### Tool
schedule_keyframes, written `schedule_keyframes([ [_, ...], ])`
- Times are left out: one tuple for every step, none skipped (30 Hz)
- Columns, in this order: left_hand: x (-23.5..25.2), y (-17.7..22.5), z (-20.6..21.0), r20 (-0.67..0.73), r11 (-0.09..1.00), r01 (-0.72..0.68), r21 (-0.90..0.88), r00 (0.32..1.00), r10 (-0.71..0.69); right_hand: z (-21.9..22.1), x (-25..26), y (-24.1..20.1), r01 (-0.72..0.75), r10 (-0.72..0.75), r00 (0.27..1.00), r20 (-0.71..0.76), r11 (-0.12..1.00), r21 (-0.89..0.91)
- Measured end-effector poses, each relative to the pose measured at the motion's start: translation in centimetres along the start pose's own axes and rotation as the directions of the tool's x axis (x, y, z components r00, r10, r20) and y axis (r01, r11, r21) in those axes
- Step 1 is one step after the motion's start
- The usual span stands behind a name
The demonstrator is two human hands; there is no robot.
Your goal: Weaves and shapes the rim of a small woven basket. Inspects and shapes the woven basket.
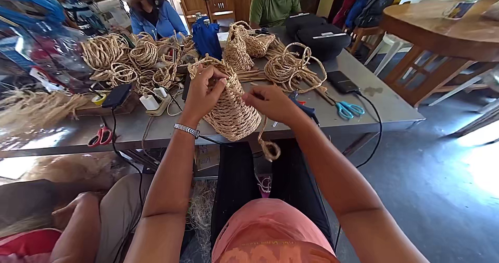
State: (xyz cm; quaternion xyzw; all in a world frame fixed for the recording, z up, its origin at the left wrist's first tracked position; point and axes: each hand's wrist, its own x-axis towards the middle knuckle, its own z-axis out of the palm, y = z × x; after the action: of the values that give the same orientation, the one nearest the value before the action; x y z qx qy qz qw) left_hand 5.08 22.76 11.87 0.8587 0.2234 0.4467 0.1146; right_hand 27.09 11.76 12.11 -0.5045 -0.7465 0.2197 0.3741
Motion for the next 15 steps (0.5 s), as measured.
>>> schedule_keyframes([
  [-0.1,-0.2,0.0,-0.004,1.000,-0.014,-0.022,1.000,0.014,-0.6,-1.1,-0.2,0.016,-0.015,0.997,0.071,1.000,-0.025],
  [-0.2,-0.4,0.1,-0.012,0.999,-0.023,-0.042,1.000,0.023,-1.4,-2.4,-0.4,0.034,-0.027,0.991,0.132,0.998,-0.055],
  [-0.3,-0.6,0.4,-0.025,0.998,-0.035,-0.058,0.999,0.033,-2.4,-3.9,-0.7,0.040,-0.026,0.985,0.171,0.996,-0.077],
  [-0.4,-0.9,0.6,-0.044,0.996,-0.048,-0.073,0.998,0.045,-3.6,-5.5,-1.0,0.052,-0.032,0.984,0.174,0.992,-0.112],
  [-0.5,-1.3,0.9,-0.063,0.994,-0.060,-0.089,0.997,0.054,-4.8,-7.1,-1.1,0.073,-0.050,0.988,0.148,0.985,-0.157],
  [-0.5,-1.5,1.1,-0.082,0.992,-0.067,-0.103,0.995,0.059,-6.1,-8.9,-1.2,0.085,-0.063,0.992,0.108,0.973,-0.214],
  [-0.5,-1.7,1.3,-0.101,0.991,-0.075,-0.115,0.993,0.063,-7.4,-10.7,-1.3,0.082,-0.069,0.996,0.057,0.959,-0.273],
  [-0.5,-1.8,1.5,-0.116,0.988,-0.082,-0.131,0.991,0.066,-8.6,-12.5,-1.4,0.062,-0.062,0.998,0.009,0.941,-0.333],
  [-0.5,-2.0,1.5,-0.125,0.985,-0.087,-0.147,0.990,0.069,-9.5,-14.5,-1.6,0.023,-0.043,0.998,-0.044,0.922,-0.385],
  [-0.5,-2.1,1.5,-0.128,0.983,-0.092,-0.159,0.989,0.072,-10.5,-16.4,-1.7,-0.036,0.001,0.996,-0.085,0.909,-0.414],
  [-0.4,-2.2,1.5,-0.127,0.982,-0.095,-0.166,0.989,0.074,-11.3,-18.2,-1.6,-0.099,0.051,0.991,-0.125,0.904,-0.415],
  [-0.3,-2.3,1.5,-0.126,0.981,-0.097,-0.169,0.989,0.076,-12.1,-20.2,-1.2,-0.158,0.106,0.982,-0.153,0.910,-0.383],
  [-0.3,-2.3,1.4,-0.126,0.981,-0.095,-0.170,0.989,0.074,-12.7,-22.2,-0.5,-0.219,0.174,0.971,-0.162,0.921,-0.323],
  [-0.3,-2.4,1.4,-0.128,0.980,-0.095,-0.175,0.989,0.073,-13.2,-24.4,0.4,-0.271,0.237,0.958,-0.160,0.932,-0.242],
  [-0.3,-2.5,1.4,-0.135,0.979,-0.094,-0.180,0.988,0.071,-13.6,-26.5,1.4,-0.299,0.277,0.950,-0.147,0.942,-0.156],
])
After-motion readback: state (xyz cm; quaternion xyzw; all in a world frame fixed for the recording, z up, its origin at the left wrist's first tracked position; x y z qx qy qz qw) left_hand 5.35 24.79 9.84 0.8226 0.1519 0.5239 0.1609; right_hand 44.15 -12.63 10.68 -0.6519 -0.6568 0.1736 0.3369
